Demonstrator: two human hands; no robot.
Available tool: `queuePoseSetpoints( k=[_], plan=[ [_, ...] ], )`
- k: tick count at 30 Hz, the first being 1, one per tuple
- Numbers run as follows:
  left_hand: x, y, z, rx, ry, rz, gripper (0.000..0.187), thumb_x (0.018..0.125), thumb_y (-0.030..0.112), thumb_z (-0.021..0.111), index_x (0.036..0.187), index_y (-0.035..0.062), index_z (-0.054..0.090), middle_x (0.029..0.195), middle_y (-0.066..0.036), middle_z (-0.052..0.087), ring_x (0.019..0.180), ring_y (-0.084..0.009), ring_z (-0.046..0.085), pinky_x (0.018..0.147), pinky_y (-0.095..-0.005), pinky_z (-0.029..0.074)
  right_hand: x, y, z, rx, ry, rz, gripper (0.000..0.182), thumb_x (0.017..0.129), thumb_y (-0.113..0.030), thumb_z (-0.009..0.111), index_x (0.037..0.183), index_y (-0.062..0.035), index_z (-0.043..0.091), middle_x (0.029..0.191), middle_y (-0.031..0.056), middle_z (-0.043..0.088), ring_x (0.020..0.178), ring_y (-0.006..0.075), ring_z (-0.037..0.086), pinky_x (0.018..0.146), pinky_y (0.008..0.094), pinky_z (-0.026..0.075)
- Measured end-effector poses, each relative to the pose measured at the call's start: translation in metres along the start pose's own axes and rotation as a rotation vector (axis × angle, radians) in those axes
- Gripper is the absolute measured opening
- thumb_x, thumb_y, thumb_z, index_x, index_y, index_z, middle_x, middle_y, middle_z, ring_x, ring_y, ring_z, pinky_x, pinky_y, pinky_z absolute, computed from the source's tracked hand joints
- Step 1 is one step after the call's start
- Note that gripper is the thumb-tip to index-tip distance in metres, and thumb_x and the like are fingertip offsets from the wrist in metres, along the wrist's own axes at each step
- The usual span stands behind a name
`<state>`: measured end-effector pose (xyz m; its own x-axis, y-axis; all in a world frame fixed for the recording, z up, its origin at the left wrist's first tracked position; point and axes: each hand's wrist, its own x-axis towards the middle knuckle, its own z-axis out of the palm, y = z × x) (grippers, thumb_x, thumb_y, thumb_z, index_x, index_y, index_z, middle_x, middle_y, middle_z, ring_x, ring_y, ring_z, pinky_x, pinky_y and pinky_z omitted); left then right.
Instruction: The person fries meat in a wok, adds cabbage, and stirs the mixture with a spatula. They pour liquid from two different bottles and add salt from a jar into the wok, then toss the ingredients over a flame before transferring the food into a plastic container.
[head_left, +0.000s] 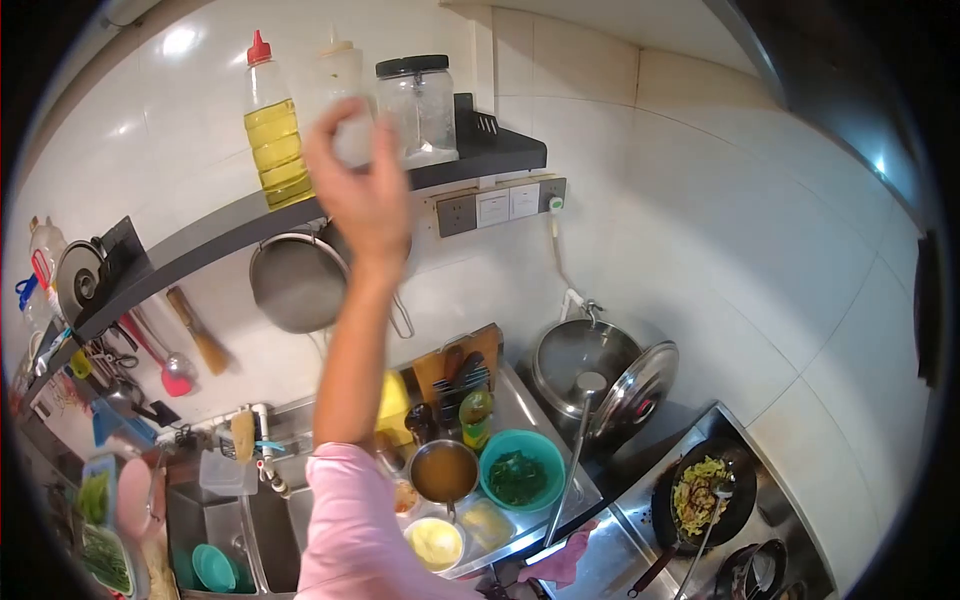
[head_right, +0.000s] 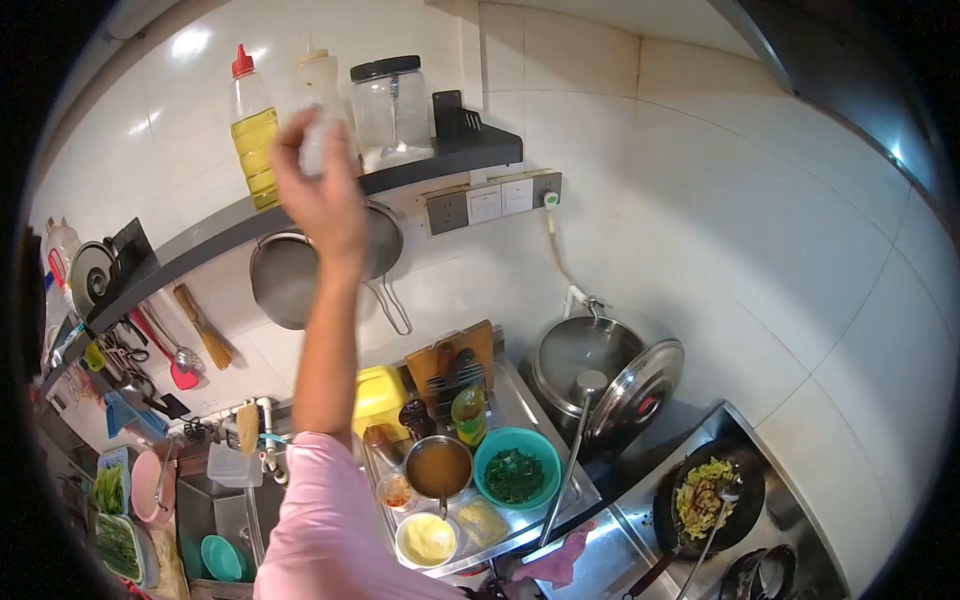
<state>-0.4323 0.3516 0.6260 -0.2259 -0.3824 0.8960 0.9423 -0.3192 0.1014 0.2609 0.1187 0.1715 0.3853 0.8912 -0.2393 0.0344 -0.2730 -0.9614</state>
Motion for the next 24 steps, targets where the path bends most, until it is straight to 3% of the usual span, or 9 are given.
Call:
queuePoseSetpoints(
  k=[2, 8, 10, 11, 14, 17, 20, 23, 24],
  plan=[
    [0.031, -0.025, -0.017, -0.235, -0.072, -0.194, 0.029, 0.093, 0.010, 0.063, 0.118, -0.0026, 0.057, 0.123, -0.016, 0.059, 0.114, -0.0267, 0.058, 0.105, -0.0394, 0.042, 0.012, 0.011, -0.005, -0.013, -0.002, -0.072, 0.049, 0.100, -0.024, 0.057, 0.139, 0.0049, 0.048, 0.123, 0.0201, 0.062, 0.099, 0.0282, 0.067, 0.076, 0.0340, 0.057],
    [0.044, -0.029, -0.011, -0.118, -0.475, -0.189, 0.056, 0.091, 0.014, 0.066, 0.138, -0.0061, 0.044, 0.137, -0.025, 0.053, 0.129, -0.0350, 0.052, 0.111, -0.0404, 0.039, 0.080, 0.040, 0.000, 0.066, 0.009, -0.093, 0.050, 0.095, -0.015, 0.066, 0.137, 0.0056, 0.050, 0.111, 0.0147, 0.063, 0.084, 0.0203, 0.062, 0.072, 0.0282, 0.056],
    [0.030, -0.023, 0.018, 0.031, -0.526, -0.194, 0.078, 0.087, 0.024, 0.072, 0.146, -0.0073, 0.032, 0.145, -0.033, 0.041, 0.138, -0.0393, 0.042, 0.114, -0.0428, 0.034, 0.065, 0.003, 0.025, 0.000, -0.028, -0.106, 0.051, 0.095, -0.018, 0.067, 0.138, 0.0048, 0.050, 0.112, 0.0151, 0.063, 0.087, 0.0207, 0.062, 0.074, 0.0280, 0.055],
    [0.021, -0.035, 0.041, 0.113, -0.521, -0.170, 0.109, 0.077, 0.038, 0.082, 0.151, -0.0067, 0.015, 0.150, -0.037, 0.029, 0.142, -0.0439, 0.032, 0.116, -0.0459, 0.031, 0.052, -0.019, 0.038, -0.038, -0.045, -0.111, 0.052, 0.095, -0.019, 0.067, 0.138, 0.0044, 0.051, 0.112, 0.0153, 0.064, 0.089, 0.0210, 0.061, 0.075, 0.0279, 0.055],
    [0.016, -0.028, 0.084, 0.523, -0.520, -0.463, 0.131, 0.068, 0.043, 0.088, 0.154, -0.0007, 0.000, 0.153, -0.037, 0.019, 0.143, -0.0465, 0.026, 0.114, -0.0510, 0.032, 0.049, -0.010, 0.053, 0.145, -0.018, -0.181, 0.042, 0.098, -0.014, 0.058, 0.135, 0.0031, 0.051, 0.096, 0.0111, 0.069, 0.075, 0.0138, 0.066, 0.060, 0.0244, 0.053],
    [0.025, -0.024, 0.097, 0.622, -0.512, -0.680, 0.141, 0.062, 0.045, 0.091, 0.156, 0.0090, -0.008, 0.149, -0.036, 0.028, 0.133, -0.0489, 0.040, 0.105, -0.0563, 0.038, 0.014, -0.028, 0.049, 0.171, 0.035, -0.176, 0.045, 0.096, -0.013, 0.059, 0.137, 0.0048, 0.049, 0.098, 0.0110, 0.068, 0.077, 0.0126, 0.063, 0.063, 0.0243, 0.051],
    [0.014, -0.119, 0.114, 0.457, -0.532, -0.354, 0.129, 0.067, 0.059, 0.082, 0.152, -0.0065, 0.008, 0.126, -0.034, 0.056, 0.116, -0.0429, 0.059, 0.099, -0.0474, 0.046, -0.015, -0.026, 0.031, 0.187, 0.153, -0.134, 0.046, 0.096, -0.012, 0.059, 0.138, 0.0053, 0.049, 0.092, 0.0057, 0.064, 0.075, 0.0117, 0.058, 0.067, 0.0258, 0.049],
    [0.024, -0.107, 0.124, 0.516, -0.352, -0.114, 0.124, 0.065, 0.067, 0.079, 0.147, -0.0112, 0.027, 0.134, -0.032, 0.053, 0.126, -0.0416, 0.052, 0.108, -0.0445, 0.040, -0.036, -0.020, 0.009, 0.181, 0.185, -0.102, 0.043, 0.095, -0.012, 0.061, 0.135, 0.0035, 0.053, 0.108, 0.0131, 0.069, 0.094, 0.0166, 0.066, 0.080, 0.0270, 0.054],
    [0.027, -0.101, 0.124, 0.312, -0.276, 0.127, 0.118, 0.068, 0.061, 0.082, 0.146, -0.0117, 0.029, 0.141, -0.028, 0.047, 0.131, -0.0364, 0.048, 0.113, -0.0422, 0.034, -0.046, -0.028, 0.007, 0.169, 0.175, -0.082, 0.043, 0.096, -0.011, 0.060, 0.136, 0.0029, 0.053, 0.111, 0.0140, 0.069, 0.094, 0.0164, 0.066, 0.079, 0.0274, 0.054]
  ],
)
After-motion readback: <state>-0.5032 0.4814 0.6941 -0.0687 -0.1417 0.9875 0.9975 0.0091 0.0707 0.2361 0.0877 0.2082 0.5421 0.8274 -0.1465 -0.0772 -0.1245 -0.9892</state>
